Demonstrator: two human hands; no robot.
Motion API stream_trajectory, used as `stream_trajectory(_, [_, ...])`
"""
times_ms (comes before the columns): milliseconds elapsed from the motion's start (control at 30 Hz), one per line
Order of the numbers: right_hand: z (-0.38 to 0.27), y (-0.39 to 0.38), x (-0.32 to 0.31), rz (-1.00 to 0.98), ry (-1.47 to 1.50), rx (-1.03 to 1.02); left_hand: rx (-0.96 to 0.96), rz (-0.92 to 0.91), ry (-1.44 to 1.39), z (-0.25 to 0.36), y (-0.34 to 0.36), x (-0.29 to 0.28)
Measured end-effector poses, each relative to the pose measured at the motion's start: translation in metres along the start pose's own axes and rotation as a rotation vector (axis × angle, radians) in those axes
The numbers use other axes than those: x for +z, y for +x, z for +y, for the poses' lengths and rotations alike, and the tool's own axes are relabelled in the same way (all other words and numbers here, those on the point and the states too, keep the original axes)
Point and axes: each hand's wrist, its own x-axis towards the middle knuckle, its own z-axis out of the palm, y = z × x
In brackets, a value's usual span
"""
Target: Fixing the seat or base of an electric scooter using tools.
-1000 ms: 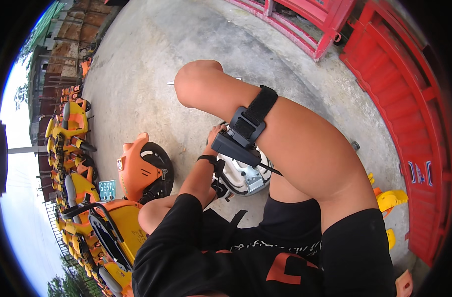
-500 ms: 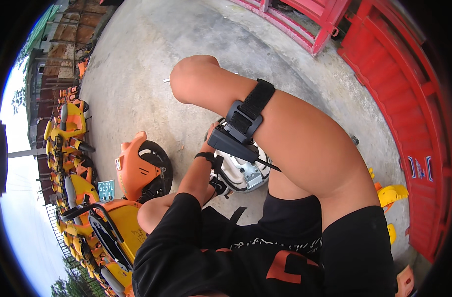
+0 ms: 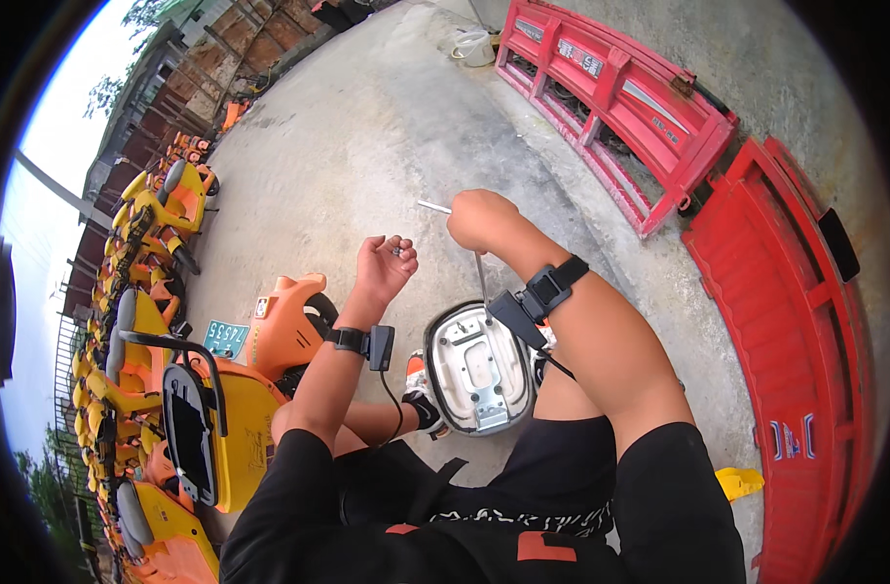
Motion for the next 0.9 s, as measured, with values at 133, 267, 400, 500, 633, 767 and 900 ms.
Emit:
stream_trajectory(133, [-0.023, -0.029, 0.003, 0.079, 0.178, -0.099, 0.002, 0.128, 0.616, 0.06, -0.089, 0.069])
stream_trajectory(267, [-0.055, -0.051, 0.01, 0.042, 0.402, -0.152, -0.051, 0.05, 0.878, 0.056, -0.163, 0.096])
stream_trajectory(400, [-0.091, -0.07, 0.022, -0.105, 0.49, -0.209, -0.146, -0.003, 0.685, 0.019, -0.188, 0.091])
stream_trajectory(500, [-0.104, -0.099, 0.027, -0.2, 0.38, -0.389, -0.05, 0.022, 0.51, -0.004, -0.188, 0.078])
stream_trajectory(633, [-0.066, -0.141, 0.011, -0.095, 0.218, -0.46, -0.14, 0.055, 0.306, -0.032, -0.19, 0.063])
stream_trajectory(767, [0.064, -0.15, -0.029, 0.522, -0.136, -0.235, -0.151, 0.097, 0.29, -0.038, -0.197, 0.054])
stream_trajectory(900, [0.242, -0.182, -0.049, 0.481, -0.616, 0.354, -0.093, 0.076, 0.332, -0.032, -0.208, 0.049])
